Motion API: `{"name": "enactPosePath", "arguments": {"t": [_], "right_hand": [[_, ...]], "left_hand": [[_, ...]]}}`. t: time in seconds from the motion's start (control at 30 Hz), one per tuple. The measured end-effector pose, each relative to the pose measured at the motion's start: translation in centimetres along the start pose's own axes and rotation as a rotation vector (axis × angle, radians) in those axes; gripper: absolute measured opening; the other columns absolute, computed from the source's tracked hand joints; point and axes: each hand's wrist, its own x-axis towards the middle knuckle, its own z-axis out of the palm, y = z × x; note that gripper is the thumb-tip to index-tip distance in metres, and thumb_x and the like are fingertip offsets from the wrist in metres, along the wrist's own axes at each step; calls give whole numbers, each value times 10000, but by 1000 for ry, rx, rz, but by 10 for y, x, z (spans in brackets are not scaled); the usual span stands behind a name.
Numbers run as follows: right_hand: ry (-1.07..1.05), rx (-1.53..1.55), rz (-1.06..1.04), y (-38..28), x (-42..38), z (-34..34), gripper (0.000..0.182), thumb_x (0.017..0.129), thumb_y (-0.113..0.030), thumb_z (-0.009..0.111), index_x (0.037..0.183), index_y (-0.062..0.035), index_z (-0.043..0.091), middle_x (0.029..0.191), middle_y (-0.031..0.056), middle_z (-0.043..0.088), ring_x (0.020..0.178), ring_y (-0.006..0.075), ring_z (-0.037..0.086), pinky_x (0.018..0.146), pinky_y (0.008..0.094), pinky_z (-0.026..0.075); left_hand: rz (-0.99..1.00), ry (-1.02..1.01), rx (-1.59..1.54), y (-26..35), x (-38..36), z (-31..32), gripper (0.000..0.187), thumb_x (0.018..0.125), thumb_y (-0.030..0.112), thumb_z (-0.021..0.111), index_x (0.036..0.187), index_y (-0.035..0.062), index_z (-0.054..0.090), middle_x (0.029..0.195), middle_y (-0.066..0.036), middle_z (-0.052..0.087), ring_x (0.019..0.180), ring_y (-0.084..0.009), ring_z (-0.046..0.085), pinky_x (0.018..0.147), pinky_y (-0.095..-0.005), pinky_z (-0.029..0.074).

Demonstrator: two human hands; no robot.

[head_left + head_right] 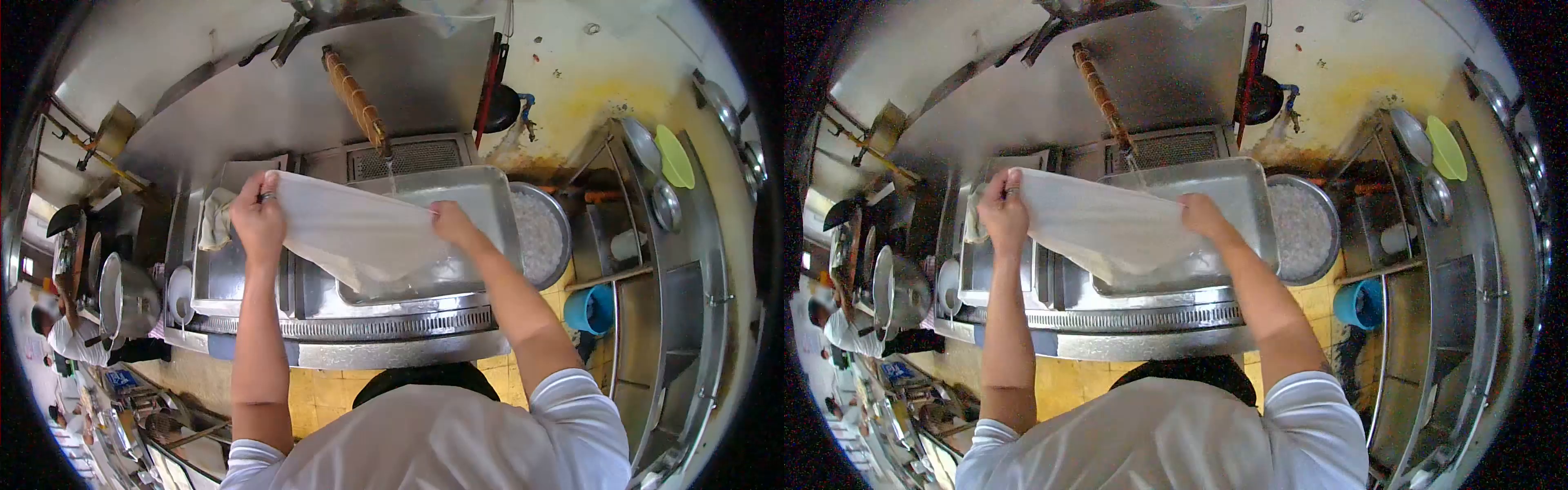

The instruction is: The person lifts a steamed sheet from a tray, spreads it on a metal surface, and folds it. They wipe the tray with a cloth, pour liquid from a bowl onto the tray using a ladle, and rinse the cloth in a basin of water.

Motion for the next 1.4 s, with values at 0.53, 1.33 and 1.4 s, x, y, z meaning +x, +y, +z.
{"name": "enactPosePath", "arguments": {"t": [0.53,1.33,1.4], "right_hand": [[115,17,-1,44,-40,-58,198,906,-130,581,947,-3,728,905,227,716,857,362,699,805,444,540],[-48,895,73,-117,41,-50,179,877,-111,684,991,21,723,832,54,687,822,141,624,731,305,493],[-92,859,64,-121,47,-37,176,895,-107,660,1011,12,716,846,44,691,803,134,619,703,309,491]], "left_hand": [[-101,252,-103,-49,1,-24,249,1030,184,610,936,-33,689,765,9,624,700,-95,484,623,-267,410],[-296,-712,-604,-10,-35,140,195,903,187,749,866,-5,748,696,-59,662,679,-95,571,620,-313,478],[-268,-641,-382,-5,-30,130,155,895,150,733,877,-2,754,723,-94,699,696,-119,626,632,-326,502]]}}
